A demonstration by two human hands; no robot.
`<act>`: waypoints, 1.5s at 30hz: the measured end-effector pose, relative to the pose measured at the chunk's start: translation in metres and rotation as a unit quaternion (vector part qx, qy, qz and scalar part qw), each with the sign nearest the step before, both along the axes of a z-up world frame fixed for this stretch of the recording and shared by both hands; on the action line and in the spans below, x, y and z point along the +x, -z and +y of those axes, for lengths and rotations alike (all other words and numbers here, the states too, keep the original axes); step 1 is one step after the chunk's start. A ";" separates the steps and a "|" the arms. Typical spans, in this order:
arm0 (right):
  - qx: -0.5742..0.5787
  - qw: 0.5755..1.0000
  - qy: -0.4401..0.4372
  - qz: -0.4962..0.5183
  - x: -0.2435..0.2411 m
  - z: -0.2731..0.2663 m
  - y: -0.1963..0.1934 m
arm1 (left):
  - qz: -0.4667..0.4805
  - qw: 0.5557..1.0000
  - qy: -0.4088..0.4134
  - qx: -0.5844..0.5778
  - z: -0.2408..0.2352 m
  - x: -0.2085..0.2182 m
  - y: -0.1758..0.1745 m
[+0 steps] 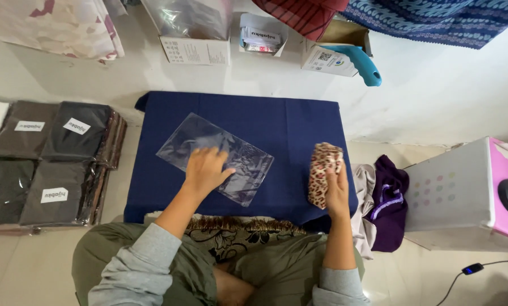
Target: The person uses a lint roller to clean a leopard-print fabric laid on a blue surface. They fold the fabric into a compact rectangle, place it into a clear plastic bag, and seal it. Finally, they pick up a light-colored cloth and begin to fold it.
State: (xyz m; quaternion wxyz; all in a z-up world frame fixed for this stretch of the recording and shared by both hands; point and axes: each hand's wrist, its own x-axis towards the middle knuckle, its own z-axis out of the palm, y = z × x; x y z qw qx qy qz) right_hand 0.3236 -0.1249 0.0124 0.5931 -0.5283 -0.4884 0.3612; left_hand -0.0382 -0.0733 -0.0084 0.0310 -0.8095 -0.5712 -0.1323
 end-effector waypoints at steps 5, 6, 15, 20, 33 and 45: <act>0.072 0.961 -0.167 -0.208 -0.061 -0.020 -0.048 | -0.107 0.983 0.139 -0.060 -0.002 0.013 -0.012; 0.040 0.945 -0.198 -0.259 -0.071 -0.019 -0.052 | -0.109 0.981 0.153 -0.053 0.001 0.014 -0.005; -0.124 0.816 -0.320 -0.466 -0.094 -0.005 -0.064 | -0.209 0.968 0.132 -0.036 0.002 0.007 0.004; -0.048 0.857 -0.314 -0.407 -0.081 0.000 -0.051 | -0.249 0.960 0.102 -0.076 0.001 0.001 -0.010; -0.193 0.980 -0.032 0.023 -0.015 0.014 -0.029 | -0.084 0.992 0.089 -0.042 0.085 -0.010 0.012; -0.187 0.961 -0.027 0.202 0.027 0.028 0.021 | -0.020 0.962 0.173 0.209 0.097 -0.017 -0.090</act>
